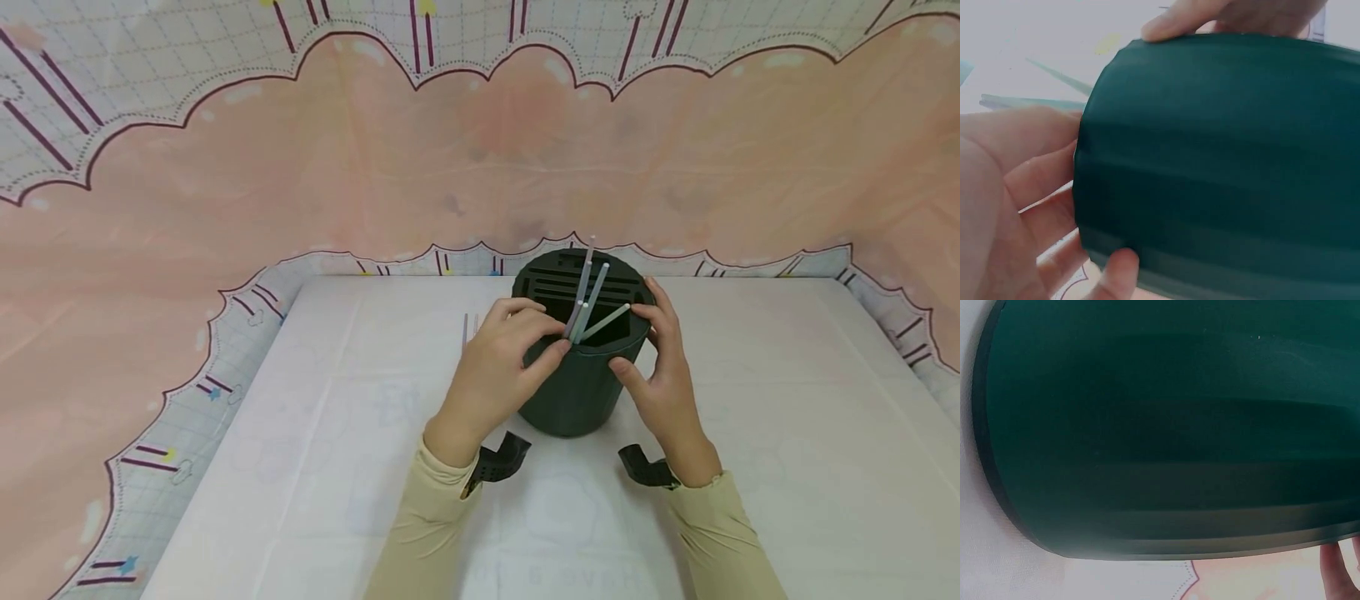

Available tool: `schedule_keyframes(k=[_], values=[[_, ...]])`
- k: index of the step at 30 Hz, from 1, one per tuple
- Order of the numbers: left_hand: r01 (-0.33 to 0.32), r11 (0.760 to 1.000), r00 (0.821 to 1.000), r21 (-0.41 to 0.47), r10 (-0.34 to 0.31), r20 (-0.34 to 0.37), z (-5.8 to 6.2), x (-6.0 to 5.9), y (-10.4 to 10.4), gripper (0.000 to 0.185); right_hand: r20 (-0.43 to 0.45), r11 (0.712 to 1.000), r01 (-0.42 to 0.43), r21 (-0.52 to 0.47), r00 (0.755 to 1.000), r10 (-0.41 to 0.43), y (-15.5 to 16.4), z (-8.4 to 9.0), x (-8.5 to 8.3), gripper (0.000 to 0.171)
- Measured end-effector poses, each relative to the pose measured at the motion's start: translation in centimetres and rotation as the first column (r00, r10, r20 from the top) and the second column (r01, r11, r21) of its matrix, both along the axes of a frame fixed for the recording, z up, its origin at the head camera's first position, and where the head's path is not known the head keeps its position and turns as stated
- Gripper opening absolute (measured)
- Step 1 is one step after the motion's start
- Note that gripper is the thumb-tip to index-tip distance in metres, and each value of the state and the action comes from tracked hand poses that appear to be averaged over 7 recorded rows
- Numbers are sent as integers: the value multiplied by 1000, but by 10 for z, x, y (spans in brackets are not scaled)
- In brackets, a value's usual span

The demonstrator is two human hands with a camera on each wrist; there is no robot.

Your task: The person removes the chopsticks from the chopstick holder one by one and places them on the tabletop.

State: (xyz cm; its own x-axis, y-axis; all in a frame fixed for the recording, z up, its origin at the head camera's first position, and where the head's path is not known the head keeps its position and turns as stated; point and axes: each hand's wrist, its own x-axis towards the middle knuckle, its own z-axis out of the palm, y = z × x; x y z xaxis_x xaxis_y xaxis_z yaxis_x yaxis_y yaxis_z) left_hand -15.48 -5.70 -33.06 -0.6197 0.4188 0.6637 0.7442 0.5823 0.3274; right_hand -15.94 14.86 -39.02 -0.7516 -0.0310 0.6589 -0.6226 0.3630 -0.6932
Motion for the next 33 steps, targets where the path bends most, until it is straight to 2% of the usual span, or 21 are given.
schedule_keyframes(k=[6, 12, 15, 18, 22, 25, 26, 29, 33], values=[[-15, 999, 1000, 33, 16, -11, 0, 2, 6, 16, -19, 1000, -13, -11, 1000, 13, 3, -8, -4, 69], [15, 989, 1000, 144, -15, -2, 0, 1, 8, 17, -16, 1000, -16, -19, 1000, 16, -4, 8, 8, 68], [56, 974, 998, 219, -59, 5, 2, 3, 8, 17, -18, 999, -24, -21, 1000, 23, -7, 15, 12, 69], [102, 944, 994, 313, -110, 8, 7, 6, 8, 14, -12, 999, -25, -21, 1000, 24, -5, 11, 8, 68], [150, 894, 987, 422, -157, -19, 15, 10, 2, 11, 4, 1000, -14, -14, 1000, 14, 1, -1, -2, 67], [185, 839, 981, 511, -192, -39, 21, 13, -4, 9, 11, 1000, -8, -3, 1000, 8, 3, -6, -7, 67], [196, 815, 978, 545, -206, -43, 22, 13, -7, 10, 13, 1000, -6, 1, 1000, 6, 4, -7, -7, 67], [231, 719, 965, 656, -255, -60, 28, 16, -14, 11, 20, 1000, -3, 10, 1000, 2, 4, -8, -7, 67], [266, 597, 954, 757, -278, -116, 33, 19, -25, 16, 21, 1000, -3, 9, 1000, 2, 4, -8, -5, 67]])
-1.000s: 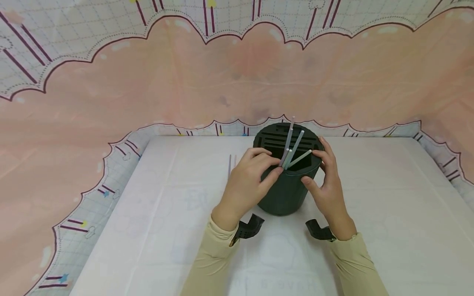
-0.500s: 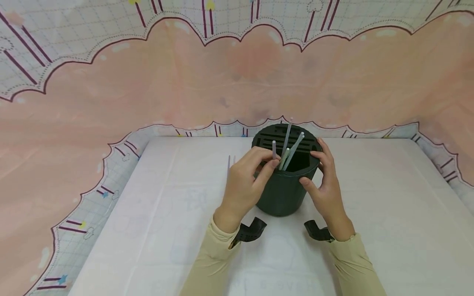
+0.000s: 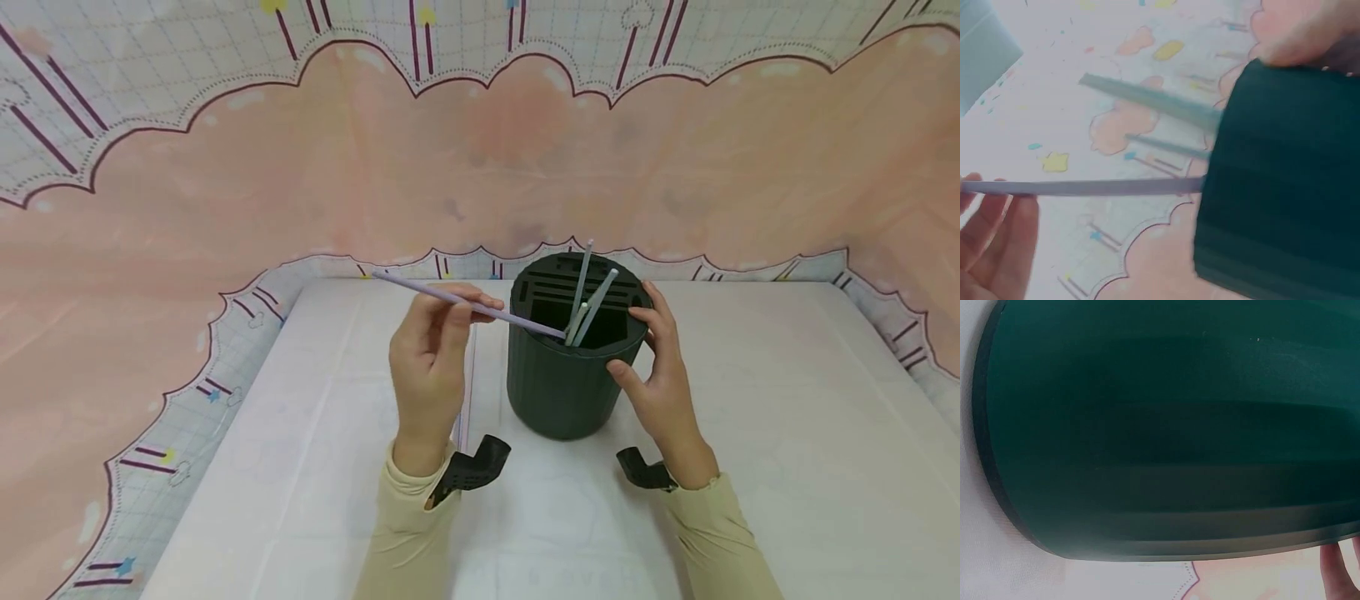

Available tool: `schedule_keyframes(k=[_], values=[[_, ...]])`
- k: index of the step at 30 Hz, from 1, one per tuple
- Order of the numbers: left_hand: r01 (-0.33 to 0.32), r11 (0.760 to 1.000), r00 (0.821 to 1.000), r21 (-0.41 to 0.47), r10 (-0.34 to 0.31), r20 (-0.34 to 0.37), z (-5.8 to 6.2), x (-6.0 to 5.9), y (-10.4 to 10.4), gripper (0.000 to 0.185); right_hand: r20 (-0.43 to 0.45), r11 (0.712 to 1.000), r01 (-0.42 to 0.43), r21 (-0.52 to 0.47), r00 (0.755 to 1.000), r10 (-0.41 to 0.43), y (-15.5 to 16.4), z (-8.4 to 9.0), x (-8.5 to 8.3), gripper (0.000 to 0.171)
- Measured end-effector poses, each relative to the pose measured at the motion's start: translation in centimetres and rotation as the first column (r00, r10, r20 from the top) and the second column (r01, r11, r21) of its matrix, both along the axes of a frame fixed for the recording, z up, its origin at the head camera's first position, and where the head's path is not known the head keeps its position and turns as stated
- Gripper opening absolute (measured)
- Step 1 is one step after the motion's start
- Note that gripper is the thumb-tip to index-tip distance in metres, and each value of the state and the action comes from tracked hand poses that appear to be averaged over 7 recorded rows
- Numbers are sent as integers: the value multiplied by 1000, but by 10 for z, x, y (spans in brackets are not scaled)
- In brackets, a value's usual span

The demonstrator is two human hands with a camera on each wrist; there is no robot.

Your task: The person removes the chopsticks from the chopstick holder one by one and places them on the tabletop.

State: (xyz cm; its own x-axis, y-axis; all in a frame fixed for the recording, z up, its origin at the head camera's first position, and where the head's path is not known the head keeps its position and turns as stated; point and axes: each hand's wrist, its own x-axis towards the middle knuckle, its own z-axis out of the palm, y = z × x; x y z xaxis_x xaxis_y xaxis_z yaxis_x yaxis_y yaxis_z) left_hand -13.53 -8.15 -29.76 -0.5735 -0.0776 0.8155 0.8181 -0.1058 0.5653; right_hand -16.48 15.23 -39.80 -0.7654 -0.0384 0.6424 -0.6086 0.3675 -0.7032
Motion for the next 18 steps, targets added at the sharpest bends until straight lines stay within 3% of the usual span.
schedule_keyframes(k=[6, 12, 15, 18], values=[[-53, 985, 998, 164, 57, -20, 2, 1, -15, 23, -15, 1000, -8, -9, 1000, 8, 0, -1, 1, 67], [-67, 940, 995, 336, 87, -44, 4, 1, -26, 26, -26, 1000, -13, -16, 1000, 13, 0, -1, 0, 68], [-80, 940, 995, 332, 96, -33, 4, 3, -31, 27, -20, 1000, -5, -5, 1000, 5, 0, -1, 0, 69], [-116, 963, 993, 242, 117, 13, 4, 4, -35, 23, -19, 1000, -1, -1, 1000, 1, 0, 0, 1, 70]])
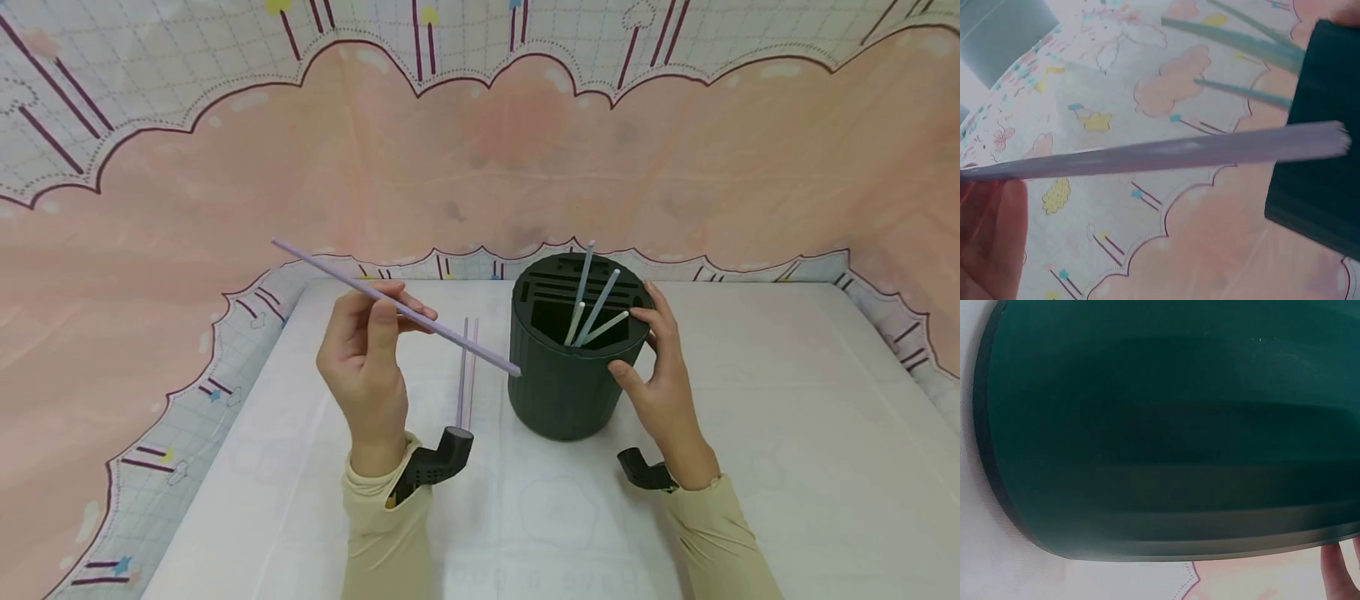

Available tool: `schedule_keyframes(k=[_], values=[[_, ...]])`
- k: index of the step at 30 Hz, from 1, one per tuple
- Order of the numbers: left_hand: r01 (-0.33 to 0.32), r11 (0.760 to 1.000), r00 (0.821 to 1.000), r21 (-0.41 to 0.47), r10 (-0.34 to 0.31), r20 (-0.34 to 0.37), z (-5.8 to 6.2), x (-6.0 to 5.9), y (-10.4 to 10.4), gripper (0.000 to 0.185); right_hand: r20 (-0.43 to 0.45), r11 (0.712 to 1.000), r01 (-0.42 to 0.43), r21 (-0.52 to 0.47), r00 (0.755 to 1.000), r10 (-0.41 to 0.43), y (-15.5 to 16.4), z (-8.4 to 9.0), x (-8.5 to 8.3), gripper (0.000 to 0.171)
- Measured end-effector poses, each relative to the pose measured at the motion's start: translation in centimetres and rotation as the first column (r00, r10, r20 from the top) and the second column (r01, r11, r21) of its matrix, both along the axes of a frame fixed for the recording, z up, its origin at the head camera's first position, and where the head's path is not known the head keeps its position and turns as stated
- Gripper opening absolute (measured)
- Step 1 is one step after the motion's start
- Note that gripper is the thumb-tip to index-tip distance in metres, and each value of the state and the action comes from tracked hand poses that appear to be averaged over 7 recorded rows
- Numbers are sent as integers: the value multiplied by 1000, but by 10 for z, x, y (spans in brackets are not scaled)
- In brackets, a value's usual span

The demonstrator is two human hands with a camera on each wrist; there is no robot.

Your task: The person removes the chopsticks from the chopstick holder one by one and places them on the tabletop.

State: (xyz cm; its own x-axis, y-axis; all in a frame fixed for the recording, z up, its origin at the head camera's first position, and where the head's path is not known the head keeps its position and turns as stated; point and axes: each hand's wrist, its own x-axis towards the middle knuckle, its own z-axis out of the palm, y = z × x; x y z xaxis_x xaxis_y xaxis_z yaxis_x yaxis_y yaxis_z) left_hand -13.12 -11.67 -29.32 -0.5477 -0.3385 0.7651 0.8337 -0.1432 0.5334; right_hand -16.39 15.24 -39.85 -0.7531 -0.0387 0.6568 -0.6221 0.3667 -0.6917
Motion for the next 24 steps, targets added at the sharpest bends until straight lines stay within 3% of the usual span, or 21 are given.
schedule_keyframes(k=[4, 8, 11, 14, 19, 21, 24], values=[[-56, 988, 993, -145, 70, 93, 3, 0, -1, 16, 3, 1000, -3, -3, 1000, 3, 1, 0, 0, 70], [-132, 946, 968, -297, 187, 167, -6, -12, -5, 15, 16, 1000, -6, -4, 1000, 6, 1, -1, 0, 68], [-178, 893, 941, -413, 278, 195, -21, -27, -12, 17, 19, 1000, -8, -4, 1000, 8, 1, -1, 0, 67], [-199, 822, 909, -534, 358, 214, -33, -39, -17, 20, 17, 1000, -10, -8, 1000, 10, 0, 3, 2, 68], [-150, 704, 849, -694, 451, 275, -51, -54, -21, 24, -6, 999, -18, -27, 1000, 18, -8, 19, 12, 69], [-120, 673, 820, -729, 482, 310, -59, -60, -22, 25, -11, 999, -19, -30, 1000, 19, -11, 24, 16, 70], [-70, 652, 773, -755, 513, 372, -71, -67, -25, 24, -6, 1000, -16, -26, 1000, 16, -13, 27, 19, 71]])
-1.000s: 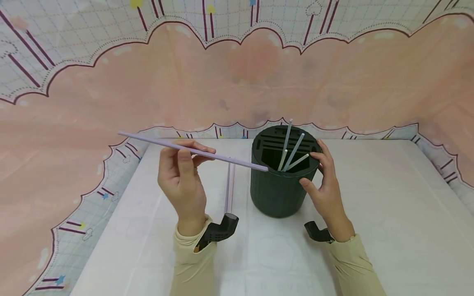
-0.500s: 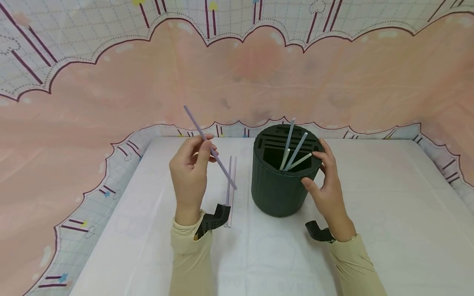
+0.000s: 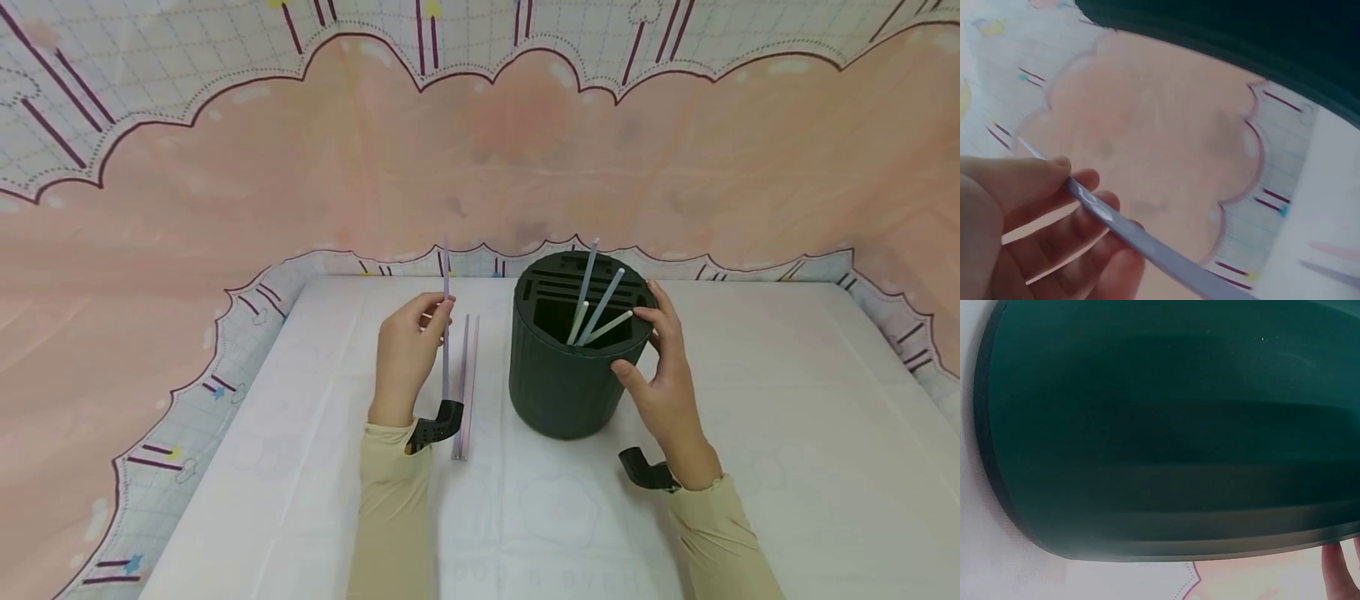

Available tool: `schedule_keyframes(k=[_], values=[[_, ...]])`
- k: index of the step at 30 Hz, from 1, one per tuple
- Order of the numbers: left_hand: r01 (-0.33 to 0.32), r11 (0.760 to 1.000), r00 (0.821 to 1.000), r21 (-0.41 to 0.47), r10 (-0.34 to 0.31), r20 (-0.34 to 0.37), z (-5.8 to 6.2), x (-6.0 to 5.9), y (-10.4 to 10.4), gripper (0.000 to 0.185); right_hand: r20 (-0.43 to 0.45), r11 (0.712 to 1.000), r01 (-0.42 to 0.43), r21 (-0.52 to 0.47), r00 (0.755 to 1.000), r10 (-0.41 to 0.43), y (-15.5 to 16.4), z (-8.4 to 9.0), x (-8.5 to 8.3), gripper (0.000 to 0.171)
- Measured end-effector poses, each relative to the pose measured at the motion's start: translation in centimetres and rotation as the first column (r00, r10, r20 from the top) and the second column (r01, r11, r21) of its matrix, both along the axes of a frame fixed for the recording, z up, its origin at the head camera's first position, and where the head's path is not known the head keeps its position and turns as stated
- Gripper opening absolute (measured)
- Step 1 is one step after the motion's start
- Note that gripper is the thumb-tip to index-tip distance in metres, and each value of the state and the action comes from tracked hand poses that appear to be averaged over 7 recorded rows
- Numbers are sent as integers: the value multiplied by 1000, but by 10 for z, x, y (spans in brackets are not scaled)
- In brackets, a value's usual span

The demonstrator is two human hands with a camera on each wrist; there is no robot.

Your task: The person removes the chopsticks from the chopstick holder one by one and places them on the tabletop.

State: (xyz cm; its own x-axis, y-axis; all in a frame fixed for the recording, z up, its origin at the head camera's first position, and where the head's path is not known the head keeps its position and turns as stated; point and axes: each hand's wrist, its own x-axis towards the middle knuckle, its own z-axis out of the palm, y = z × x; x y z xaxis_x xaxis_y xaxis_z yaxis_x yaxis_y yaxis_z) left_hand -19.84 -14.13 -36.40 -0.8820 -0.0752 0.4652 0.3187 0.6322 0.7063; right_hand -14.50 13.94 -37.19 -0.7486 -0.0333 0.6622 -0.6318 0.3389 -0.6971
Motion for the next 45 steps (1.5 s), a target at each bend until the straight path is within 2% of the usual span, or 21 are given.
schedule_keyframes(k=[6, 12, 14, 18, 20, 26, 31, 41, 45], values=[[-43, 999, 988, 5, 42, 146, -21, -11, -7, 24, 6, 1000, -2, 0, 1000, 2, 0, 1, 0, 70], [-74, 997, 960, 28, 63, 273, -43, -23, -12, 28, -3, 1000, -4, -1, 1000, 4, 0, 1, -1, 71], [-71, 997, 945, 30, 58, 322, -50, -27, -12, 29, -7, 1000, -4, -2, 1000, 4, 1, 1, -2, 71], [-59, 997, 902, 39, 37, 431, -61, -31, -13, 32, -1, 1000, -7, -5, 1000, 7, 1, 2, -3, 70], [-49, 999, 885, 22, 33, 464, -66, -32, -13, 36, 3, 1000, -6, -5, 1000, 6, 1, 2, -3, 71], [-36, 995, 879, -88, 73, 470, -80, -37, -14, 39, 2, 1000, -12, -10, 1000, 12, 2, 2, -4, 71], [-29, 995, 867, -94, 72, 493, -87, -38, -12, 38, -2, 1000, -13, -13, 1000, 13, 2, 1, -4, 70], [-62, 970, 892, -235, 159, 422, -90, -36, -7, 34, 14, 1000, -12, -13, 1000, 12, 3, 1, -4, 69], [-62, 968, 888, -243, 165, 429, -90, -35, -6, 32, 14, 1000, -8, -10, 1000, 8, 3, 0, -3, 69]])
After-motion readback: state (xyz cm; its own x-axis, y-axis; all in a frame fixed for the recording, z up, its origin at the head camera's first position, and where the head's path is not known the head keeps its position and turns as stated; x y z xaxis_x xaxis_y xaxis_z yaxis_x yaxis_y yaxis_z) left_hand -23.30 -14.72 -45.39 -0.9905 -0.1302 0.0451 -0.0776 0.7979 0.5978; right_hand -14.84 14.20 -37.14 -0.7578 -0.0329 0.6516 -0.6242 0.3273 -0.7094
